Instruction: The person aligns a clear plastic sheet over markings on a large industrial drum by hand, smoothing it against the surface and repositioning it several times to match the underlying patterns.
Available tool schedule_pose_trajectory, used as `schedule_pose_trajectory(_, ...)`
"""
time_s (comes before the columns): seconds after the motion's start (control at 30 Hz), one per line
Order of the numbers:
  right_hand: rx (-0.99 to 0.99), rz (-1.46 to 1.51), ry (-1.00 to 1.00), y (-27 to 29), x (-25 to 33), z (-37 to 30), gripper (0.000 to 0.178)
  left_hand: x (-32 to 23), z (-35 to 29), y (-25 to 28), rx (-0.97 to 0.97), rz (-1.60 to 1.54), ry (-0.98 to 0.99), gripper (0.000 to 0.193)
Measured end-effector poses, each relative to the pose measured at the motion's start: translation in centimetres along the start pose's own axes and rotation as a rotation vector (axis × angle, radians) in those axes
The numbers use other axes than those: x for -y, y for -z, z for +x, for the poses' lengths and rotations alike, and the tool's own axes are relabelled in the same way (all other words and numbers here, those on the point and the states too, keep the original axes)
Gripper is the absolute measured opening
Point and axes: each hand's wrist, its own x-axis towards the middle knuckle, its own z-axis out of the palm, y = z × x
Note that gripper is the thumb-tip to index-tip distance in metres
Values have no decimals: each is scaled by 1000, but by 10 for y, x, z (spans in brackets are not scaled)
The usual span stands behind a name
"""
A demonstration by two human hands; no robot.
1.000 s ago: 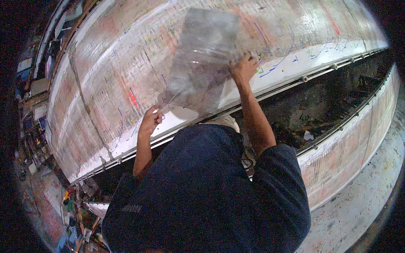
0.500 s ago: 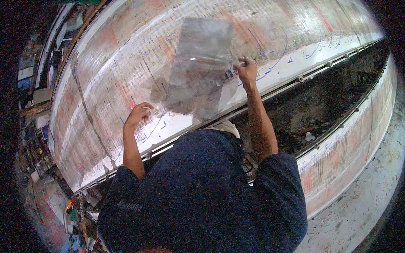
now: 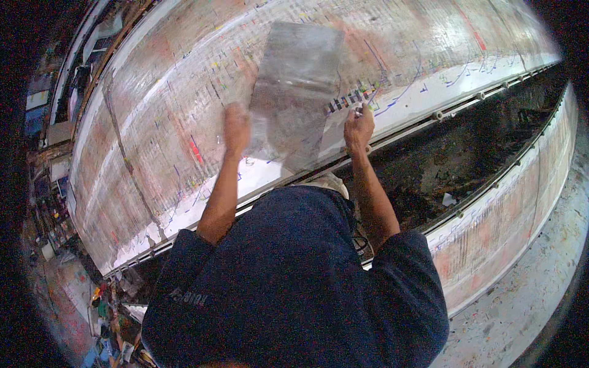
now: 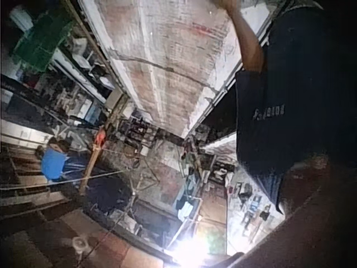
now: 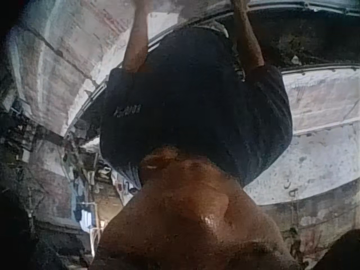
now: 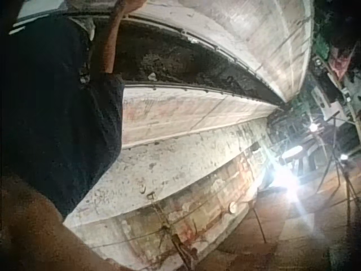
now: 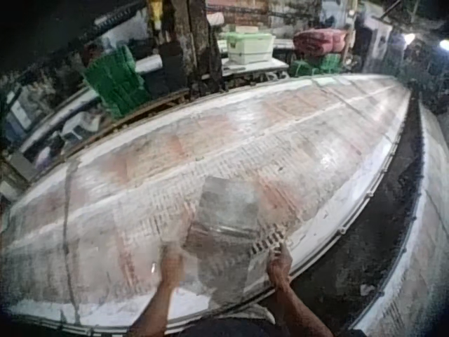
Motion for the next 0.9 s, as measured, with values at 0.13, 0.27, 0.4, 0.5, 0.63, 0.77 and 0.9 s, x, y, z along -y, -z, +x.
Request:
schedule_pose_trajectory(0.13, 62, 260, -160, 8, 41, -20, 39, -101, -13, -69, 387, -492, -219, 25)
schedule_pose_trajectory(0.27, 123, 459, -143, 13, 60, -27, 30, -137, -4, -122, 598, -607, -22, 25)
schedule_pose_trajectory(0.4, 256, 705, -246, 9, 47, -23, 27, -143, 4, -136, 688, -824, 190, 33)
schedule_pose_trajectory(0.5, 266, 805, -337, 8, 46, -21, 26, -141, 8, -124, 813, -833, 311, 22)
schedule_pose_trajectory(0.63, 325, 885, -380, 8, 42, -20, 26, -142, 8, -115, 857, -914, 410, 23)
schedule_pose_trajectory(0.77, 326, 938, -324, 6, 46, -20, 30, -143, 6, -111, 891, -909, 572, 23)
schedule_pose_trajectory(0.9, 335, 859, -327, 5, 49, -21, 31, -142, 3, -112, 884, -965, 617, 27)
